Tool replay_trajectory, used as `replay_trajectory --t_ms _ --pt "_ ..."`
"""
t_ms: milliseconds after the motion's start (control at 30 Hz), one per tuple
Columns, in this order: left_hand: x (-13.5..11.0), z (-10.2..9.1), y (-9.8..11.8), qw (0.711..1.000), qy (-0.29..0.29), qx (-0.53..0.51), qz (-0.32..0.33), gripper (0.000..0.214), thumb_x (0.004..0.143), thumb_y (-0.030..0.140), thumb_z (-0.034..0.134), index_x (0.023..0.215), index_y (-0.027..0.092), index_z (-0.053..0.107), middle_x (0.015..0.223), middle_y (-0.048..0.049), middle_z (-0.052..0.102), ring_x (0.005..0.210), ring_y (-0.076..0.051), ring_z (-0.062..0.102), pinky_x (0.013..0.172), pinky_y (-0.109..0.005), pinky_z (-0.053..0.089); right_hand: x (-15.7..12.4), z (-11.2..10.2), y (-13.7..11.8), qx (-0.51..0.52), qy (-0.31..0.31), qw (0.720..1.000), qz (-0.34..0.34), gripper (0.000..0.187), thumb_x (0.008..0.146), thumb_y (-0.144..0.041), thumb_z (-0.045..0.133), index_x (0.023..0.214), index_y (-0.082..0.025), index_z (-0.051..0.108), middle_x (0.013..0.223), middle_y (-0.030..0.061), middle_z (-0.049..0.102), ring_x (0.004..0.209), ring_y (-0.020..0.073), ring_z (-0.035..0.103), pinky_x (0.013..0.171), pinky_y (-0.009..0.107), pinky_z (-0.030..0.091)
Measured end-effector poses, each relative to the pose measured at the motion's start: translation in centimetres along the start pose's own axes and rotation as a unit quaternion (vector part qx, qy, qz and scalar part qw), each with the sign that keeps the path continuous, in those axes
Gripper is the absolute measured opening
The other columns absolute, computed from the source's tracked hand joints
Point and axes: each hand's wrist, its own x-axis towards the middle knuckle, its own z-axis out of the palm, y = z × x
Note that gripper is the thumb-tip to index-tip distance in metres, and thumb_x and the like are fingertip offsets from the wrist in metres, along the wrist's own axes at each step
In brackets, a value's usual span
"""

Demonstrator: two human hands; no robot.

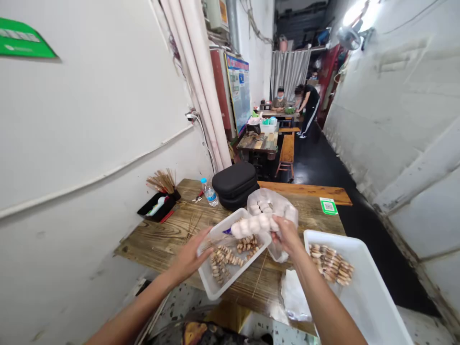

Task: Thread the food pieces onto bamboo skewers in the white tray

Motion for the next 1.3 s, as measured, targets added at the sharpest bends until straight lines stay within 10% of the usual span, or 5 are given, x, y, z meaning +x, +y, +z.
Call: replay_trajectory --t_ms 200,500,900,1200,1300 --pt "8.0 5.5 2.7 0.977 -0.118 -0.126 0.124 0.085 0.071 0.040 0.069 0.143 0.017 0.031 0.144 -0.0138 0.039 0.131 -0.027 0.038 0.111 -0.043 0.029 -0.6 6.2 4.2 -0.244 0.069 0.960 -0.122 0.035 0.061 -0.044 0.074 0.088 -0.023 0.065 0.070 0.0025 0.067 0.059 0.0202 0.060 0.053 0.032 0.049" --pt "11.5 9.0 -3.5 0.967 -0.157 -0.151 0.135 0.061 0.072 0.032 0.069 0.128 0.016 0.050 0.127 -0.0100 0.057 0.117 -0.024 0.051 0.105 -0.037 0.036 3.1 4.7 9.7 -0.244 0.028 0.955 -0.164 0.036 0.086 -0.050 0.049 0.098 -0.023 0.071 0.074 0.0024 0.067 0.061 0.0167 0.059 0.059 0.028 0.047" --pt "10.4 11.2 -3.3 0.936 -0.262 -0.211 0.104 0.064 0.069 0.027 0.066 0.129 0.014 0.047 0.118 -0.0087 0.059 0.102 -0.020 0.056 0.093 -0.033 0.043 3.2 3.8 13.1 0.130 0.102 0.984 -0.061 0.037 0.068 -0.053 0.070 0.067 -0.016 0.063 0.051 -0.0013 0.057 0.038 0.0086 0.045 0.035 0.021 0.035" --pt "11.6 11.2 -3.2 0.796 -0.469 -0.381 -0.020 0.064 0.067 0.042 0.070 0.122 0.016 0.050 0.090 -0.0055 0.063 0.076 -0.018 0.060 0.074 -0.032 0.048 3.5 4.2 12.2 0.210 0.143 0.964 -0.082 0.041 0.055 -0.051 0.077 0.066 -0.015 0.062 0.049 -0.0029 0.054 0.036 0.0061 0.043 0.030 0.018 0.036" --pt "11.8 11.6 -3.5 0.814 -0.446 -0.370 0.041 0.063 0.067 0.044 0.071 0.121 0.016 0.052 0.099 -0.0071 0.062 0.086 -0.018 0.058 0.078 -0.030 0.047 3.1 4.6 12.2 0.189 0.136 0.968 -0.097 0.040 0.057 -0.051 0.077 0.065 -0.015 0.061 0.050 -0.0028 0.054 0.036 0.0063 0.043 0.031 0.018 0.036"
